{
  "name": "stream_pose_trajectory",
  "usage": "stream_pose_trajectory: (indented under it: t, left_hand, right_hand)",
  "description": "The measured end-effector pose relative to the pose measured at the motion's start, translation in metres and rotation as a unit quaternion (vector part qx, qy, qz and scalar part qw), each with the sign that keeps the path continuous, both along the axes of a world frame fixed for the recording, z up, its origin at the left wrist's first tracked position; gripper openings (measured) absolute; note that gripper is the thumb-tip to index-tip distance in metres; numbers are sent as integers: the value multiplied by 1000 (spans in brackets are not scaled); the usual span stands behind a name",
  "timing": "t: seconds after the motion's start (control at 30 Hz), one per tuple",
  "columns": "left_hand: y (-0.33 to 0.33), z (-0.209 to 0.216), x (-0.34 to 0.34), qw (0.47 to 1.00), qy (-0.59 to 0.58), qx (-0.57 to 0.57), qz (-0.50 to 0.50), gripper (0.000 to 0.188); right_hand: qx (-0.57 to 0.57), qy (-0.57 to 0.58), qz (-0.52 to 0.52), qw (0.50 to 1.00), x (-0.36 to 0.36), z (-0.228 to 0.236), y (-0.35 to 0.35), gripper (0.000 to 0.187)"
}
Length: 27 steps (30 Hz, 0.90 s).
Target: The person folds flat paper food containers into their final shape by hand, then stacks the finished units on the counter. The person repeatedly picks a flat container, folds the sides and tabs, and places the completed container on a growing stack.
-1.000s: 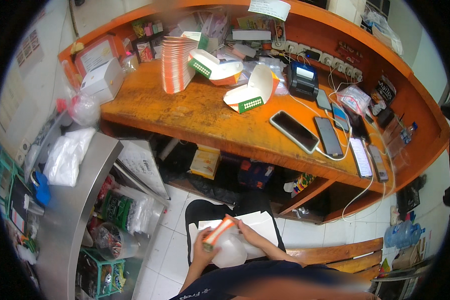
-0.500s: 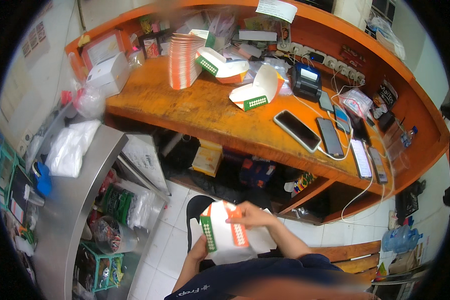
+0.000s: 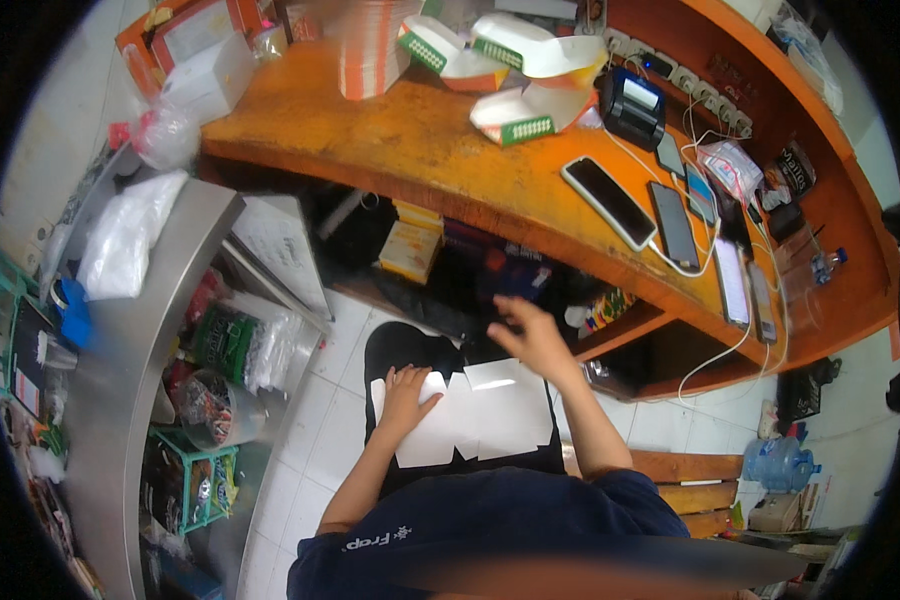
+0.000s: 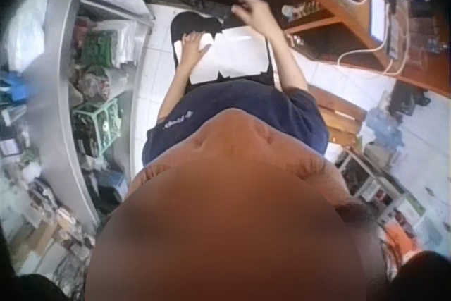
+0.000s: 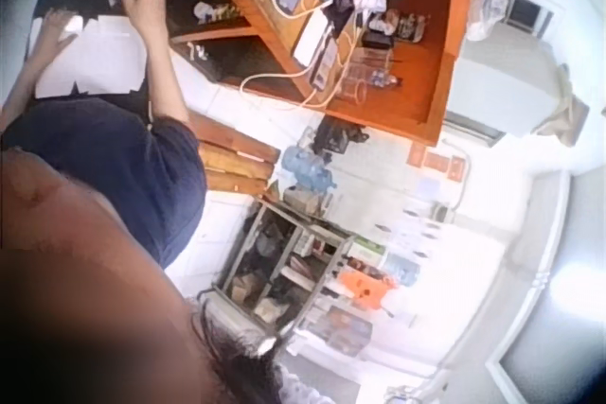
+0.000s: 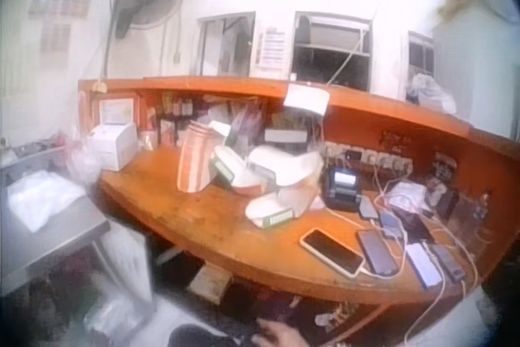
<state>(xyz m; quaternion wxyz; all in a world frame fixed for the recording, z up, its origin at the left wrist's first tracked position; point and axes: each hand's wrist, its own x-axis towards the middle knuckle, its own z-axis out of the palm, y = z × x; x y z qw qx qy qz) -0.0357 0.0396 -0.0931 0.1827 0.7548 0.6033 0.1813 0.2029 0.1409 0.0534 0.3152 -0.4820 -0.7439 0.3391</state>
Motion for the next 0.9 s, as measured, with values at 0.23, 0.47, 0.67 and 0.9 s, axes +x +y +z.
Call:
stream_pose_trajectory:
  t: [0.23, 0.47, 0.67, 0.9]
  left_hand:
    - [-22, 21, 0, 996, -65, 55, 14, 26]
    - [3, 118, -20, 953, -280, -114, 28, 16]
    - [1, 142, -8, 939, -94, 269, 191, 48]
    - [-23, 42, 48, 860, -443, 6, 253, 81]
  right_hand:
    - [15, -392, 65, 917, 15, -92, -71, 61]
    - [-139, -242, 116, 953, 28, -44, -54, 26]
    - [11, -201, 81, 976, 45, -31, -30, 29]
    - [-100, 35, -155, 982, 10, -58, -43, 45]
